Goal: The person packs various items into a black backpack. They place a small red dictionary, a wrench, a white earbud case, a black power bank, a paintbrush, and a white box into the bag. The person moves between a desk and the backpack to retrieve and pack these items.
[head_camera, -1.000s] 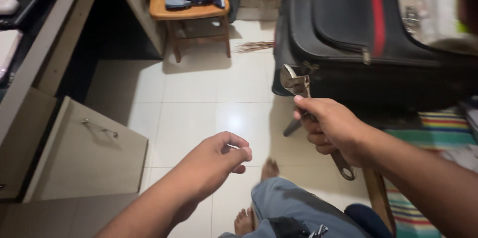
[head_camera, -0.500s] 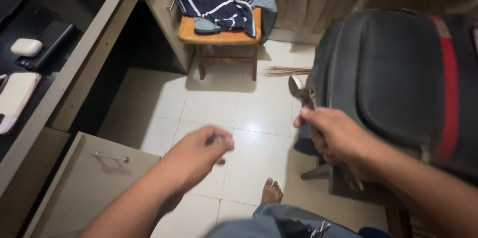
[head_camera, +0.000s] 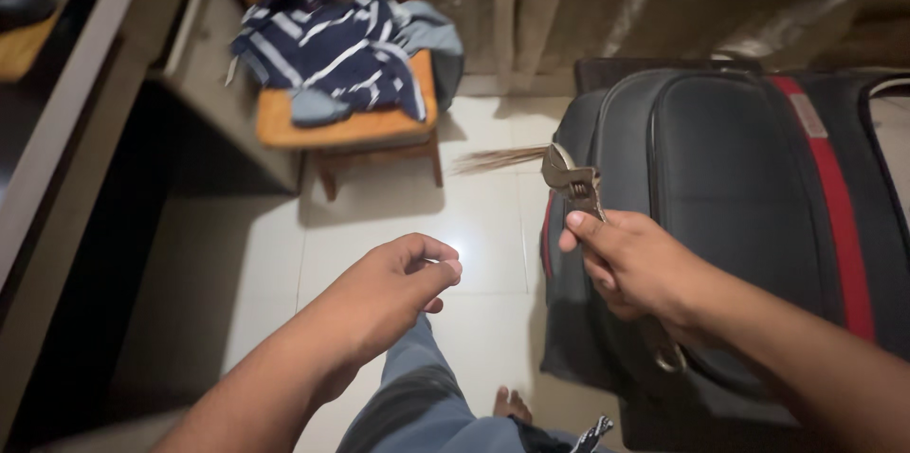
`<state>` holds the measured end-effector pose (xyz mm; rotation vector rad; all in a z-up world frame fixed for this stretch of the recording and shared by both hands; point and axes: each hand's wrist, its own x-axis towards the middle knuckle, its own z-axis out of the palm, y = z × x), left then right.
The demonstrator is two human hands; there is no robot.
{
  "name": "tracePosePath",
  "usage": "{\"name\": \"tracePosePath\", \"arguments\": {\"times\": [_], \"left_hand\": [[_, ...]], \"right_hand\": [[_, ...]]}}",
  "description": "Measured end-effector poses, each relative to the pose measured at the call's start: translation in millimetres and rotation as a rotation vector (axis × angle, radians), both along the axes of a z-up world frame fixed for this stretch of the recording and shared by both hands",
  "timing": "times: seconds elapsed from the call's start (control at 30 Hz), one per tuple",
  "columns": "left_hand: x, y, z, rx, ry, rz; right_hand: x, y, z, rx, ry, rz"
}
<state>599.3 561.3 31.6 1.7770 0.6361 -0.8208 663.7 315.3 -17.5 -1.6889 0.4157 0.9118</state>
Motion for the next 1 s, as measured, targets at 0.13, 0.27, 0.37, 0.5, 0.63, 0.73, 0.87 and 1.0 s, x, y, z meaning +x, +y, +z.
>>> {"name": "tracePosePath", "arguments": {"times": [0.13, 0.27, 0.37, 0.5, 0.63, 0.73, 0.87, 1.0], "left_hand": [[81, 29, -10, -0.038, -0.03, -0.131], [160, 71, -11, -0.027, -0.085, -0.294], [223, 101, -10, -0.031, -0.145, -0.401], [289, 111, -2, 0.032, -0.045, -0.43], [340, 97, -7, -0.027, -0.081, -0.518], [373, 75, -17, -0.095, -0.138, -0.621], [417, 45, -33, -0.132, -0.132, -0.71], [462, 7, -32, -0.169, -0.148, -0.781]], "right_hand": [[55, 15, -1, -0.069, -0.026, -0.052], [102, 47, 8, -0.152, 0.006, -0.215], [135, 66, 9, -0.141, 0.0, -0.344], [157, 69, 2, -0.084, -0.027, -0.484], [184, 66, -2, -0.152, -0.049, -0.541], [205, 53, 1, -0.092, -0.046, -0.65], [235, 23, -4, -0.03, -0.062, -0.8], [262, -15, -4, 0.048, -0.117, -0.853]]}}
